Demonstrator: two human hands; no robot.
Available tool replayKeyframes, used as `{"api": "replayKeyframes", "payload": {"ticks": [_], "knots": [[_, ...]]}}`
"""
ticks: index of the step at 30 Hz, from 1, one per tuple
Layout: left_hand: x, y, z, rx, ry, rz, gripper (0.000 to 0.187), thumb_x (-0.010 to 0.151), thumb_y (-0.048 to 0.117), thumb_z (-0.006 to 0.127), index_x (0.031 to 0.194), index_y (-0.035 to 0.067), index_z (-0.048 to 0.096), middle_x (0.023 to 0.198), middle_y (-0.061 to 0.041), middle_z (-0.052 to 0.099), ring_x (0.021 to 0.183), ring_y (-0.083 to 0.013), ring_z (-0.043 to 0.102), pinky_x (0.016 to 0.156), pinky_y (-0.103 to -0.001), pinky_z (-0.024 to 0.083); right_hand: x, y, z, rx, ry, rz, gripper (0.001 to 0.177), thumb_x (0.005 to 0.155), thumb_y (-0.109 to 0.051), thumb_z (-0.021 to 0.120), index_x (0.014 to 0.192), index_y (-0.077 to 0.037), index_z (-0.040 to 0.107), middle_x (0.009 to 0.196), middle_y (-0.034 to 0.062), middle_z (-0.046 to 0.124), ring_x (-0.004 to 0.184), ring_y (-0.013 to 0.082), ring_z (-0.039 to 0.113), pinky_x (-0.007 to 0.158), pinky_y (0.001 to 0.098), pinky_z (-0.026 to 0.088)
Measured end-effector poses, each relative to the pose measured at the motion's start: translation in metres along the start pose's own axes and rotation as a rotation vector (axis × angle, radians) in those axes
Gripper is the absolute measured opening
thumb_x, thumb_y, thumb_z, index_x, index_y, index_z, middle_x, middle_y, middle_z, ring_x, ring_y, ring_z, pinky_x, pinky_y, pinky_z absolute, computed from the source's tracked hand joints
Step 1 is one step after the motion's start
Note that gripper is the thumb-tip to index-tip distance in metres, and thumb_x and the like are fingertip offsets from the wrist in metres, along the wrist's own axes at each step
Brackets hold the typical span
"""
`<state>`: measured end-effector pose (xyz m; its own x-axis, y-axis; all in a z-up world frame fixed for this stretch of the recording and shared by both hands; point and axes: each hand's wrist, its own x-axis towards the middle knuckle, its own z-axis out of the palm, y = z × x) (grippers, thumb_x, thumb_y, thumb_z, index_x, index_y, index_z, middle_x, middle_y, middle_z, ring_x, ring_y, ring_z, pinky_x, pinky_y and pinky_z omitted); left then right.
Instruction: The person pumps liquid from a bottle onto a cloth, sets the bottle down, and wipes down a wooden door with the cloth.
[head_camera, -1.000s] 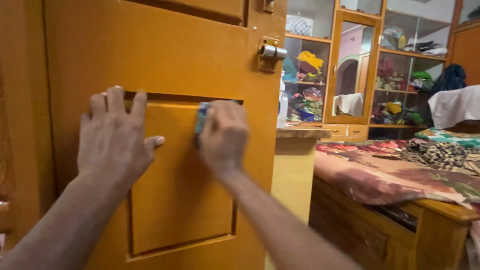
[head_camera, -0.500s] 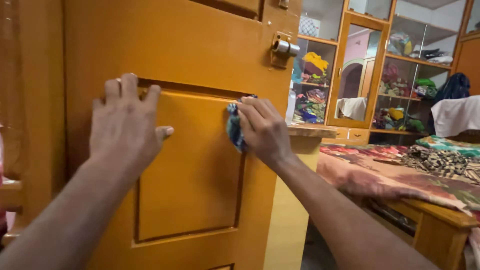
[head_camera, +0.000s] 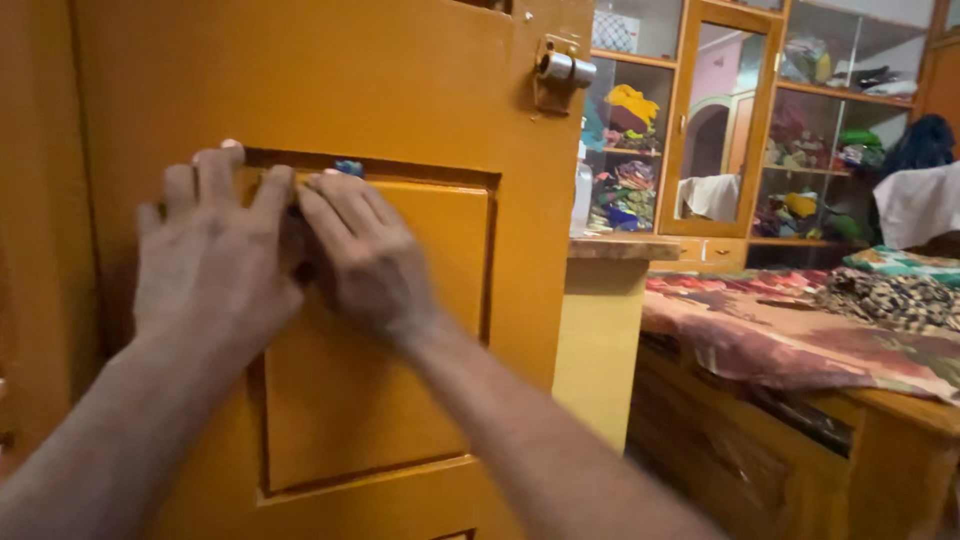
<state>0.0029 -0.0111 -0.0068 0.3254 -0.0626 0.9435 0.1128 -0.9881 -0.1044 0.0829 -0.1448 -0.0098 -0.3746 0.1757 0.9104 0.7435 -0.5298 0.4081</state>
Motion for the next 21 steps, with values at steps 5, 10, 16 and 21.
{"api": "replayKeyframes", "payload": {"ticks": [5,10,16,21], "knots": [[-0.007,0.004,0.006,-0.035,-0.001,-0.025,0.092,0.064,0.030,0.085,0.147,0.014,0.048,0.153,-0.020,0.039,0.138,-0.0375,0.038,0.102,-0.056,0.040,-0.026,0.020,-0.052,-0.070,-0.224,-0.152,0.045,0.093,-0.012,0.069,0.135,0.004,0.060,0.144,0.0240,0.055,0.139,0.0428,0.052,0.117,0.0525,0.044],[-0.033,0.018,0.034,-0.095,-0.023,-0.031,0.099,0.078,0.048,0.070,0.160,0.010,0.031,0.164,-0.025,0.020,0.153,-0.0391,0.016,0.116,-0.056,0.019,-0.114,-0.020,-0.074,-0.100,-0.406,-0.120,0.050,0.096,-0.003,0.068,0.145,0.000,0.059,0.156,0.0228,0.052,0.151,0.0395,0.049,0.126,0.0525,0.043],[-0.078,0.014,0.053,-0.121,0.061,0.008,0.074,0.096,0.049,0.046,0.157,0.009,0.032,0.163,-0.022,0.025,0.154,-0.0336,0.017,0.122,-0.052,0.014,-0.098,-0.005,-0.089,0.008,-0.695,-0.327,0.058,0.074,-0.003,0.069,0.132,-0.005,0.067,0.148,0.0212,0.055,0.141,0.0386,0.052,0.118,0.0578,0.040],[-0.084,0.018,0.060,-0.207,0.105,-0.009,0.075,0.093,0.048,0.045,0.157,0.009,0.038,0.165,-0.022,0.029,0.157,-0.0340,0.020,0.127,-0.053,0.014,-0.028,0.020,-0.050,-0.133,-0.245,-0.144,0.042,0.091,-0.009,0.074,0.132,-0.005,0.065,0.148,0.0205,0.054,0.145,0.0434,0.047,0.123,0.0562,0.039]]}}
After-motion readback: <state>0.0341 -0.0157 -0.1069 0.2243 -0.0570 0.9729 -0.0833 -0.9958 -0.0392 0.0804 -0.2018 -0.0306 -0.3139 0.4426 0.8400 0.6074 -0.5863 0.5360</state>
